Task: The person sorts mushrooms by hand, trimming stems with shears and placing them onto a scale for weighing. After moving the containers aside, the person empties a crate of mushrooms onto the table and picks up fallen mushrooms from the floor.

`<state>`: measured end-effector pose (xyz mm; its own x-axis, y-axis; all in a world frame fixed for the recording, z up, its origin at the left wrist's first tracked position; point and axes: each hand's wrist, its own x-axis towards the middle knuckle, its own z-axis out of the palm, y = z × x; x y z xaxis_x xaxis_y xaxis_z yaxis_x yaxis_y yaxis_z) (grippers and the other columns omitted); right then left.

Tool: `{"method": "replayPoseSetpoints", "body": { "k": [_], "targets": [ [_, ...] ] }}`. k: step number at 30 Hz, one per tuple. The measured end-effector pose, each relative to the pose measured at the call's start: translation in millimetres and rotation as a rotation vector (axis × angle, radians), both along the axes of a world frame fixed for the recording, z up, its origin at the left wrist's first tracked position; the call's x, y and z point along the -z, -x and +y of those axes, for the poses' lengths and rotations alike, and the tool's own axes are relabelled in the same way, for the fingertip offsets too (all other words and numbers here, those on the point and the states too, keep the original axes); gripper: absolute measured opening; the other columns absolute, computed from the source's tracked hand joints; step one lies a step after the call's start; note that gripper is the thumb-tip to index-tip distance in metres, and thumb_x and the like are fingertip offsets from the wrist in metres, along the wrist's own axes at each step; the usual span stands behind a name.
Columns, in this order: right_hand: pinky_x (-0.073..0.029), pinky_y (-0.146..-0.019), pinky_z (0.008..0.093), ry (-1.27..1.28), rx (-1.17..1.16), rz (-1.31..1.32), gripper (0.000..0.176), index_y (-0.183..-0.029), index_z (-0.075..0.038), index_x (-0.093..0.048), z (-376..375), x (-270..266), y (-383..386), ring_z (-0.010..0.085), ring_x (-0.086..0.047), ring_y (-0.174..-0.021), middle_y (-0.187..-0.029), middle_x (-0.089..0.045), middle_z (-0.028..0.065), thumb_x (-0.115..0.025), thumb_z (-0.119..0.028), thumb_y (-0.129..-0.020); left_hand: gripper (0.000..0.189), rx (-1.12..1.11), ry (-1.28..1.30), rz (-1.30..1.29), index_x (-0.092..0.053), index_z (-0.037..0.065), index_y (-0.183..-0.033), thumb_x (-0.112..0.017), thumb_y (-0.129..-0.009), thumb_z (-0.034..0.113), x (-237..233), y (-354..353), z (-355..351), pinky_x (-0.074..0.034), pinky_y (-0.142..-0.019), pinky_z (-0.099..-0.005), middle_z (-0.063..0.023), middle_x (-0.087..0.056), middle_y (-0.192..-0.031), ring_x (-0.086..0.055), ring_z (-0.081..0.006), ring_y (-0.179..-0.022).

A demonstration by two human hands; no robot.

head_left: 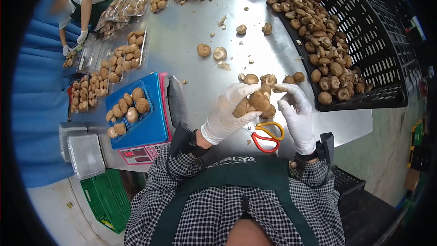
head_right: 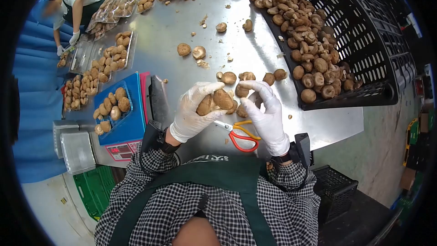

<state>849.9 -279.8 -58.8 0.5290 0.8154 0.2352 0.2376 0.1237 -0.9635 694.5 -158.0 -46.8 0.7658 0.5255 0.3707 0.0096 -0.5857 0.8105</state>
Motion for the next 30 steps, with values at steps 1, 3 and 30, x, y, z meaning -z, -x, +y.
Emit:
{"method": "replayPoseSetpoints", "body": {
  "k": [1,3,30],
  "targets": [
    [-0.041,-0.06,0.0195,-0.015,-0.005,-0.001,0.022,-0.102,-0.003,-0.063,-2,-13,5,0.0058,-0.048,-0.065,-0.091,-0.056,-0.0014,-0.066,-0.005,-0.081,0.056,-0.006,-0.098,0.001,-0.058,0.009,-0.116,-0.08,-0.065,0.016,1,1,1,-0.048,-0.081,-0.0356,-0.0104,-0.062,-0.106,-0.061,-0.028,-0.095],
    [-0.041,-0.06,0.0198,0.001,-0.04,-0.085,0.018,-0.099,-0.003,-0.063,-4,-19,9,0.006,-0.048,-0.065,-0.09,-0.056,-0.0013,-0.066,-0.004,-0.081,0.056,-0.007,-0.199,0.001,-0.058,0.01,-0.116,-0.079,-0.064,0.015,2,5,0,-0.049,-0.08,-0.0356,-0.0094,-0.062,-0.105,-0.061,-0.028,-0.093],
    [-0.052,-0.077,0.0382,0.652,0.317,-0.594,0.027,-0.109,-0.01,-0.061,-43,75,-62,0.0293,-0.063,-0.09,-0.11,-0.062,0.01,-0.06,-0.021,-0.085,0.049,0.108,-0.309,0.234,-0.058,0.015,-0.117,-0.072,-0.07,0.014,51,36,-16,-0.051,-0.077,-0.0368,-0.0094,-0.064,-0.102,-0.063,-0.027,-0.089]
  ]
}}
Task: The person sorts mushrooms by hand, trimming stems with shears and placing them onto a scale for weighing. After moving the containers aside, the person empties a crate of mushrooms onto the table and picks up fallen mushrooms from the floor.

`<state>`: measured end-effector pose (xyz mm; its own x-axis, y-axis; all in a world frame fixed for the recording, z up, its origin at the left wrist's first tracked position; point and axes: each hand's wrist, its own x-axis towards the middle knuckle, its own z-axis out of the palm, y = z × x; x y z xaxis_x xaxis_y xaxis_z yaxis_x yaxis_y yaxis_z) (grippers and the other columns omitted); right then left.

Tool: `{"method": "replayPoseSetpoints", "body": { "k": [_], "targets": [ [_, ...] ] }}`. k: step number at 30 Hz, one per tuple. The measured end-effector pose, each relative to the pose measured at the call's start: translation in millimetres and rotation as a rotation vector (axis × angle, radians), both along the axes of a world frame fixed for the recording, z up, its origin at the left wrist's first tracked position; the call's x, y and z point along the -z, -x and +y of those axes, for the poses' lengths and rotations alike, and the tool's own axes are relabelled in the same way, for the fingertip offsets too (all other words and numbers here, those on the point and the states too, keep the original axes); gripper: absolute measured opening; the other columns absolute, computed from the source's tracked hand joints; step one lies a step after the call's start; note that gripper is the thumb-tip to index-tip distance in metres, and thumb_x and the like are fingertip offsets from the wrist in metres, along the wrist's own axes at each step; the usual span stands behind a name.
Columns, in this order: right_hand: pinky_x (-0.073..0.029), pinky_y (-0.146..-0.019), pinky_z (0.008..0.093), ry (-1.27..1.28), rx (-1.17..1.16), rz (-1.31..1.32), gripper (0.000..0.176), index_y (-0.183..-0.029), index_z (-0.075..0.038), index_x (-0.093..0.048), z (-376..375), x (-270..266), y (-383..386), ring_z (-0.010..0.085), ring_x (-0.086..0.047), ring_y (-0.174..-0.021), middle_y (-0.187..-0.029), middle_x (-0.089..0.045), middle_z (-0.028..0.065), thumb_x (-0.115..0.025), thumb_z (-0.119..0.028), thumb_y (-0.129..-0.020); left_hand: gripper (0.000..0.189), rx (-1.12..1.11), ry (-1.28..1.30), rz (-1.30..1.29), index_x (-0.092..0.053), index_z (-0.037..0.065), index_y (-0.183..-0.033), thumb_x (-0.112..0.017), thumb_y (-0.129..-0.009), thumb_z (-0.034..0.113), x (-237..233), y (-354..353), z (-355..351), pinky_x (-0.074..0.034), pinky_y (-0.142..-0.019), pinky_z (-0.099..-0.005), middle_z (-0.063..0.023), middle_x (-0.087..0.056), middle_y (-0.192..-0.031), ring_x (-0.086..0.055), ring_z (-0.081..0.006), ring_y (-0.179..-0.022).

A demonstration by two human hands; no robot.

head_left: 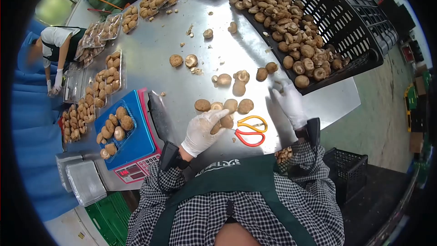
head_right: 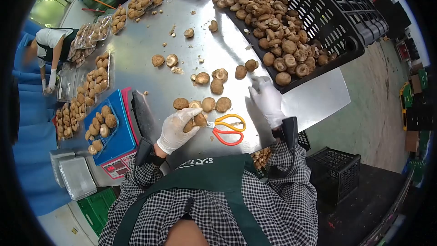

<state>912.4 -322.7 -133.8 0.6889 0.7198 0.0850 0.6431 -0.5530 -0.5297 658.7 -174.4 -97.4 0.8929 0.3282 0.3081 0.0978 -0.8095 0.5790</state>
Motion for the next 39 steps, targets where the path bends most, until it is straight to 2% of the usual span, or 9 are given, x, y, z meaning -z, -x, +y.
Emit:
{"method": "replayPoseSetpoints", "body": {
  "k": [4,10,12,14,18,20,23,31,39],
  "targets": [
    [-0.051,-0.079,0.0391,-0.139,0.065,-0.02,0.04,-0.121,-0.009,-0.053,29,21,-17,0.0316,-0.061,-0.098,-0.121,-0.056,0.0121,-0.061,-0.023,-0.085,0.045,-0.027,-0.016,0.234,-0.057,0.013,-0.116,-0.07,-0.073,0.017,23,6,4,-0.051,-0.078,-0.037,-0.0105,-0.063,-0.104,-0.062,-0.0288,-0.092],
    [-0.05,-0.08,0.0413,0.107,0.046,-0.066,0.048,-0.127,-0.007,-0.048,55,36,-45,0.033,-0.059,-0.102,-0.123,-0.055,0.0144,-0.062,-0.024,-0.084,0.047,-0.087,0.021,0.447,-0.057,0.01,-0.117,-0.071,-0.073,0.019,16,2,10,-0.051,-0.078,-0.0366,-0.0109,-0.061,-0.107,-0.061,-0.0295,-0.093],
    [-0.05,-0.08,0.0401,-0.125,0.071,-0.032,0.045,-0.122,-0.006,-0.053,52,42,-46,0.0316,-0.06,-0.1,-0.118,-0.058,0.0144,-0.065,-0.025,-0.082,0.047,-0.104,0.046,0.452,-0.056,0.01,-0.118,-0.071,-0.073,0.02,12,1,13,-0.051,-0.079,-0.0357,-0.0109,-0.061,-0.109,-0.061,-0.0291,-0.094],
    [-0.048,-0.085,0.0286,-0.297,0.06,0.603,0.046,-0.124,-0.002,-0.054,51,9,-34,0.0179,-0.062,-0.098,-0.109,-0.063,0.0136,-0.066,-0.01,-0.08,0.049,-0.162,0.274,0.237,-0.055,0.01,-0.122,-0.07,-0.076,0.02,9,1,13,-0.05,-0.083,-0.0324,-0.0106,-0.061,-0.107,-0.063,-0.0245,-0.095],
    [-0.045,-0.092,0.0275,-0.678,-0.161,0.908,0.058,-0.134,0.0,-0.044,50,-39,18,0.016,-0.053,-0.112,-0.126,-0.053,0.0119,-0.064,-0.004,-0.08,0.048,-0.167,0.592,0.169,-0.053,0.007,-0.124,-0.069,-0.08,0.019,-24,-21,18,-0.048,-0.087,-0.0302,-0.0086,-0.061,-0.107,-0.061,-0.017,-0.099],
    [-0.045,-0.09,0.0259,-0.685,-0.268,0.966,0.067,-0.136,0.0,-0.041,50,-47,34,0.0134,-0.053,-0.105,-0.128,-0.051,0.0111,-0.069,-0.005,-0.076,0.043,-0.1,1.079,0.067,-0.053,0.004,-0.123,-0.067,-0.084,0.017,-42,-38,19,-0.046,-0.089,-0.0298,-0.0071,-0.06,-0.107,-0.056,-0.0134,-0.101],
    [-0.044,-0.078,0.0223,-0.579,-0.394,0.873,0.066,-0.133,-0.004,-0.048,48,-54,51,0.0103,-0.052,-0.091,-0.124,-0.054,0.0074,-0.073,-0.005,-0.072,0.039,-0.146,1.08,-0.036,-0.054,0.002,-0.12,-0.066,-0.085,0.017,-47,-50,16,-0.046,-0.089,-0.0281,-0.0065,-0.059,-0.109,-0.054,-0.0125,-0.103],
    [-0.05,-0.084,0.0354,-0.526,-0.567,0.211,0.059,-0.12,-0.007,-0.055,57,-78,74,0.0273,-0.06,-0.102,-0.121,-0.055,0.0138,-0.078,-0.01,-0.066,0.032,-0.213,0.873,-0.093,-0.056,0.001,-0.115,-0.063,-0.085,0.011,-43,-15,15,-0.047,-0.085,-0.0272,-0.0064,-0.059,-0.106,-0.055,-0.0113,-0.1],
    [-0.048,-0.086,0.0396,-0.385,-0.745,0.009,0.052,-0.114,-0.006,-0.058,91,-90,119,0.0325,-0.06,-0.098,-0.108,-0.061,0.0145,-0.078,-0.013,-0.066,0.035,-0.341,0.827,-0.188,-0.051,0.004,-0.119,-0.061,-0.089,0.018,-60,50,16,-0.041,-0.095,-0.0284,-0.0063,-0.058,-0.109,-0.053,-0.0141,-0.107]
  ]
}}
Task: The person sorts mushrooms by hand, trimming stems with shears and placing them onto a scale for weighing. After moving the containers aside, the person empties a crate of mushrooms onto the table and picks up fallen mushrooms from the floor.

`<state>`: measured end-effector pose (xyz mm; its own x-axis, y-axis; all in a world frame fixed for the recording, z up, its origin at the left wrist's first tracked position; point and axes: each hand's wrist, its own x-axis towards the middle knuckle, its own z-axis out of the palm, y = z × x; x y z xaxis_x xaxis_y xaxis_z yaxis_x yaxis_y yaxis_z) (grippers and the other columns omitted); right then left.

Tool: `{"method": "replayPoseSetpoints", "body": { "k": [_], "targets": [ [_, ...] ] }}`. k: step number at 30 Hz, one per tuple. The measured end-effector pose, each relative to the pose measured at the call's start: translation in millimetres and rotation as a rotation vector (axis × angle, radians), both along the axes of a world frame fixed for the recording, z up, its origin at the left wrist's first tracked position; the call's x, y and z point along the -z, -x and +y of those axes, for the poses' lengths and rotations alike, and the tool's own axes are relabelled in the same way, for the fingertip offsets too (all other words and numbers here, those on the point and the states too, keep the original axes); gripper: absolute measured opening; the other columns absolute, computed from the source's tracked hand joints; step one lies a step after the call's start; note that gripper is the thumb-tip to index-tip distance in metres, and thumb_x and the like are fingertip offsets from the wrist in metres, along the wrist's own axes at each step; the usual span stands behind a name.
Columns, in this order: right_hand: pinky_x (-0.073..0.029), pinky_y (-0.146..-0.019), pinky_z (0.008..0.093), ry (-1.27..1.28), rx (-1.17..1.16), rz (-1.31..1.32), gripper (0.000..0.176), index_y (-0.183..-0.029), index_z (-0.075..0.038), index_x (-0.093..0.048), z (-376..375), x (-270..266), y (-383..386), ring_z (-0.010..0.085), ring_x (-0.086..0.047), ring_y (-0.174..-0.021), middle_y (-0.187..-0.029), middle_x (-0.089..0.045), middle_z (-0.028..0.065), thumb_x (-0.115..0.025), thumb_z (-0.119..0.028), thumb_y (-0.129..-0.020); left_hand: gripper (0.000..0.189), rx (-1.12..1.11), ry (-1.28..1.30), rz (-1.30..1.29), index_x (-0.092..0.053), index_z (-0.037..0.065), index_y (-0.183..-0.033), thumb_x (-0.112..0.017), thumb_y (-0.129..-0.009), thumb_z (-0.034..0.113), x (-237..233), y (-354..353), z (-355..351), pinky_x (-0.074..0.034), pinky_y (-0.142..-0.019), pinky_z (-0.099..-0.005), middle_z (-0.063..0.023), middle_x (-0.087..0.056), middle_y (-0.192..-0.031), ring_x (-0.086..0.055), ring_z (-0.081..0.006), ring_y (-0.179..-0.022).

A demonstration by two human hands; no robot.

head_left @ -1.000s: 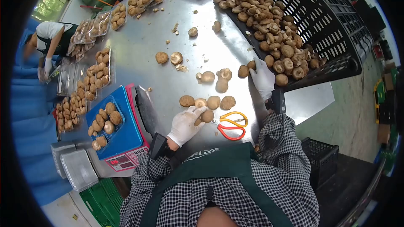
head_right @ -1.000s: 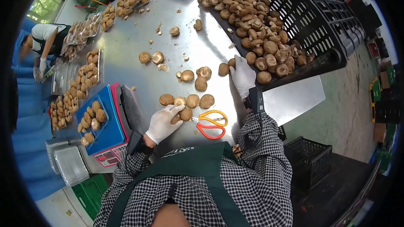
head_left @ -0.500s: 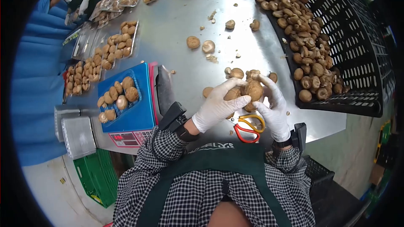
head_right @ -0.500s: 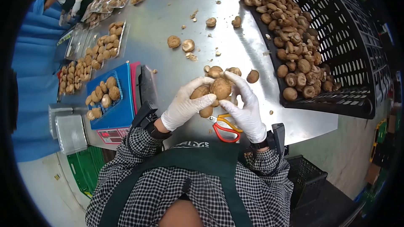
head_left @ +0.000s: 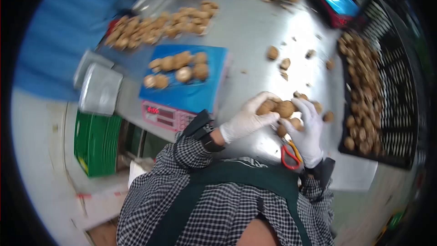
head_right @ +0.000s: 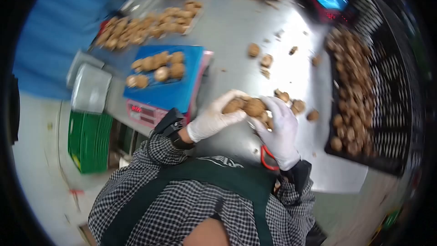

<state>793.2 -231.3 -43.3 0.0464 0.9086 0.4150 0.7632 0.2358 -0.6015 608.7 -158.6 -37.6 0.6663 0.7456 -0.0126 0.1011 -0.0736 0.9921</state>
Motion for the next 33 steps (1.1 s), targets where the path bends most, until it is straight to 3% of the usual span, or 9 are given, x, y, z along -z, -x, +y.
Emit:
{"method": "replayPoseSetpoints", "body": {
  "k": [1,4,6,7,9,11,19,27,33],
  "targets": [
    [-0.048,-0.085,0.038,0.009,-0.005,0.041,0.05,-0.113,-0.005,-0.058,6,4,9,0.0315,-0.06,-0.097,-0.106,-0.061,0.014,-0.077,-0.011,-0.066,0.041,0.036,0.135,-0.075,-0.045,0.004,-0.124,-0.06,-0.087,0.015,4,16,3,-0.038,-0.098,-0.0295,-0.0073,-0.054,-0.111,-0.05,-0.0159,-0.11],
    [-0.049,-0.081,0.0346,0.098,-0.084,0.199,0.049,-0.112,-0.005,-0.059,24,14,36,0.0253,-0.061,-0.092,-0.101,-0.062,0.011,-0.077,-0.007,-0.067,0.046,-0.078,0.098,-0.087,-0.038,0.005,-0.126,-0.057,-0.085,0.011,7,74,11,-0.035,-0.101,-0.0317,-0.0089,-0.05,-0.111,-0.048,-0.0177,-0.111],
    [-0.05,-0.074,0.0304,0.163,-0.111,0.183,0.049,-0.113,-0.005,-0.059,35,12,55,0.0185,-0.059,-0.084,-0.101,-0.061,0.0078,-0.078,-0.004,-0.067,0.047,-0.287,-0.182,0.011,-0.037,0.004,-0.125,-0.055,-0.082,0.008,4,109,12,-0.033,-0.102,-0.0338,-0.0101,-0.047,-0.111,-0.046,-0.0184,-0.112],
    [-0.049,-0.071,0.0287,0.159,-0.143,0.215,0.05,-0.114,-0.006,-0.059,42,18,64,0.0165,-0.058,-0.081,-0.101,-0.061,0.0068,-0.078,-0.005,-0.068,0.047,-0.405,-0.156,0.054,-0.038,0.005,-0.123,-0.06,-0.081,0.01,3,123,14,-0.035,-0.1,-0.0341,-0.0097,-0.049,-0.111,-0.047,-0.0191,-0.111],
    [-0.05,-0.074,0.0299,0.29,-0.16,0.227,0.051,-0.116,-0.006,-0.057,53,10,86,0.0183,-0.059,-0.084,-0.102,-0.061,0.0079,-0.078,-0.006,-0.069,0.05,-0.569,-0.274,0.035,-0.041,0.006,-0.122,-0.065,-0.079,0.011,4,154,19,-0.039,-0.097,-0.0339,-0.01,-0.054,-0.111,-0.053,-0.0225,-0.107],
    [-0.05,-0.078,0.031,0.151,-0.255,0.163,0.051,-0.117,-0.005,-0.056,68,13,104,0.0208,-0.061,-0.088,-0.104,-0.061,0.0099,-0.077,-0.008,-0.07,0.048,-0.715,-0.49,0.288,-0.045,0.007,-0.12,-0.069,-0.078,0.014,2,182,27,-0.043,-0.092,-0.0341,-0.0108,-0.058,-0.109,-0.058,-0.0264,-0.103],
    [-0.051,-0.079,0.0326,0.148,-0.325,0.087,0.052,-0.117,-0.006,-0.056,89,13,150,0.0233,-0.062,-0.092,-0.105,-0.061,0.0117,-0.079,-0.012,-0.07,0.054,-0.771,-0.924,0.618,-0.053,0.008,-0.119,-0.071,-0.076,0.035,24,223,93,-0.039,-0.097,-0.0432,-0.0138,-0.059,-0.117,-0.053,-0.0344,-0.11],
    [-0.051,-0.076,0.0315,0.244,-0.278,0.1,0.052,-0.118,-0.007,-0.056,87,12,157,0.0229,-0.061,-0.095,-0.107,-0.061,0.0111,-0.078,-0.012,-0.072,0.059,-0.692,-0.996,0.603,-0.057,0.009,-0.118,-0.072,-0.072,0.042,41,220,109,-0.037,-0.097,-0.0456,-0.0144,-0.054,-0.119,-0.048,-0.0331,-0.115],
    [-0.051,-0.075,0.0316,0.273,-0.281,0.065,0.053,-0.118,-0.007,-0.055,91,12,156,0.0237,-0.062,-0.095,-0.107,-0.061,0.0116,-0.078,-0.012,-0.071,0.055,-0.718,-0.9,0.654,-0.058,0.009,-0.113,-0.073,-0.071,0.042,28,234,99,-0.041,-0.087,-0.0429,-0.0095,-0.054,-0.112,-0.051,-0.0299,-0.104]
  ]
}}
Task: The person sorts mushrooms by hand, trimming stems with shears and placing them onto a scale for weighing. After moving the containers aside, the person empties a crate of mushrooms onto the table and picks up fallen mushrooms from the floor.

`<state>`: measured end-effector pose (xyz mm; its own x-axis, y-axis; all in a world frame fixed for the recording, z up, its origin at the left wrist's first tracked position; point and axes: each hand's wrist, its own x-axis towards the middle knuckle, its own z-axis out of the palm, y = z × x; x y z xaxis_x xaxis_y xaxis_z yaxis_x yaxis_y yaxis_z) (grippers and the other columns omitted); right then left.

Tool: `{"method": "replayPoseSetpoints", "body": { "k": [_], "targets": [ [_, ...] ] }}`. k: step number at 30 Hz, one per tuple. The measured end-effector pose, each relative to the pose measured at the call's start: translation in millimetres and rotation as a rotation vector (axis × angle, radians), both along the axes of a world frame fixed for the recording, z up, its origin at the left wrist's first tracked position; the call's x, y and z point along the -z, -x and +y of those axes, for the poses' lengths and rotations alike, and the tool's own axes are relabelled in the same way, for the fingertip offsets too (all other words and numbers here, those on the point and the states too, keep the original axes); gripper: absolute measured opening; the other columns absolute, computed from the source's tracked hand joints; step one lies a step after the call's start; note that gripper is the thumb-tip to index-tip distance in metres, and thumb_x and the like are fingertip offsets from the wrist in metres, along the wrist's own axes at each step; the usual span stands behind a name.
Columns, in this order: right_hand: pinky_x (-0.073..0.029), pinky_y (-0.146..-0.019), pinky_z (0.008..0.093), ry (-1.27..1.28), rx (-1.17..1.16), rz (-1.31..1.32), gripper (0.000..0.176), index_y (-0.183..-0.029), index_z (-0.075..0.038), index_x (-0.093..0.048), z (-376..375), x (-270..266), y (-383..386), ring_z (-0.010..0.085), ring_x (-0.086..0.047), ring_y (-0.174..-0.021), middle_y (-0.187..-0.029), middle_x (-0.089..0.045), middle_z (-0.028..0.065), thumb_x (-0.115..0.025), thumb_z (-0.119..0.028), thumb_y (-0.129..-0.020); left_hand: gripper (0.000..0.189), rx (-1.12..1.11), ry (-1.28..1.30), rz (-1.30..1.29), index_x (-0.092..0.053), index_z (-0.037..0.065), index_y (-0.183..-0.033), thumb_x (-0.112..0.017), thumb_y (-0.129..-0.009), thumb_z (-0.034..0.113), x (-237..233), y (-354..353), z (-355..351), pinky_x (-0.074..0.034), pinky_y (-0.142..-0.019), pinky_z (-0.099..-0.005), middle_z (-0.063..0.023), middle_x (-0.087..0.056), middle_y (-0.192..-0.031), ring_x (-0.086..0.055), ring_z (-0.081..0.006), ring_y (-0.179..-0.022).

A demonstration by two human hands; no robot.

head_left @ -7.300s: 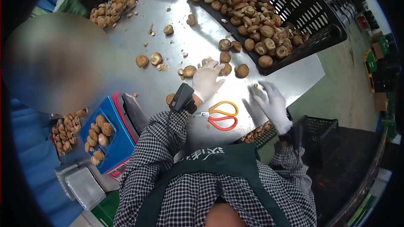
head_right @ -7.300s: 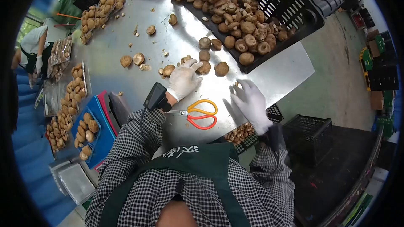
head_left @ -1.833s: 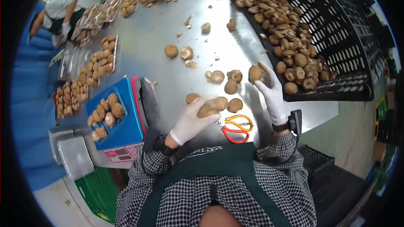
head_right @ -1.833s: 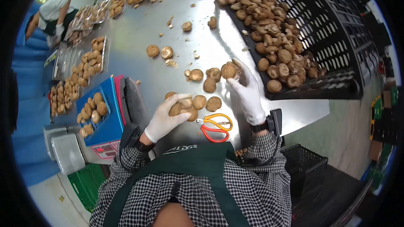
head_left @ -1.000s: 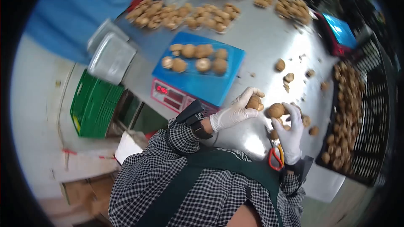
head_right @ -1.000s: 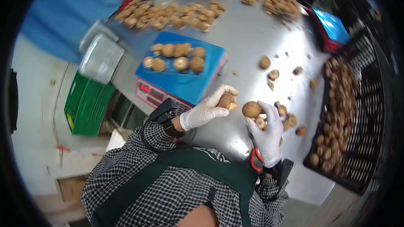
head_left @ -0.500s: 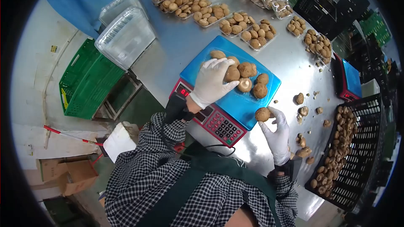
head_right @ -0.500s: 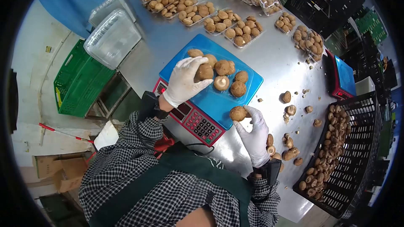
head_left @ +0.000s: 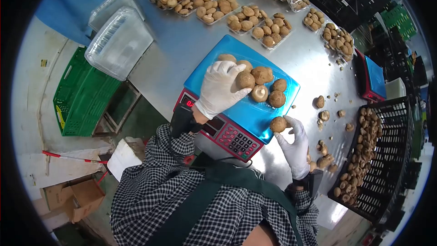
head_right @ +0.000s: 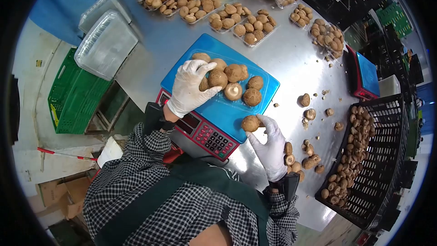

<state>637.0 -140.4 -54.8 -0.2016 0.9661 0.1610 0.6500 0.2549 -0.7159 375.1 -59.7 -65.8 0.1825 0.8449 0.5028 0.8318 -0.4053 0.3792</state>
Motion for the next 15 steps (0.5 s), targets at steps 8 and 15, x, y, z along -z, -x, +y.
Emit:
{"method": "replayPoseSetpoints", "body": {
  "k": [8,15],
  "targets": [
    [-0.048,-0.085,0.0374,-0.169,-0.087,-0.059,0.055,-0.118,-0.009,-0.055,29,-1,26,0.0288,-0.058,-0.101,-0.111,-0.059,0.012,-0.079,-0.018,-0.069,0.042,0.057,-0.031,-0.136,-0.059,0.011,-0.108,-0.072,-0.076,0.034,13,5,7,-0.044,-0.078,-0.0416,-0.0098,-0.063,-0.094,-0.058,-0.0303,-0.089],
    [-0.045,-0.086,0.0402,-0.26,-0.074,-0.214,0.052,-0.115,-0.009,-0.06,54,0,72,0.0306,-0.052,-0.102,-0.11,-0.054,0.0119,-0.078,-0.026,-0.069,0.031,-0.016,-0.062,-0.226,-0.062,0.009,-0.093,-0.073,-0.076,0.033,10,4,7,-0.047,-0.066,-0.0379,-0.0094,-0.065,-0.079,-0.061,-0.0294,-0.071]
  ]
}}
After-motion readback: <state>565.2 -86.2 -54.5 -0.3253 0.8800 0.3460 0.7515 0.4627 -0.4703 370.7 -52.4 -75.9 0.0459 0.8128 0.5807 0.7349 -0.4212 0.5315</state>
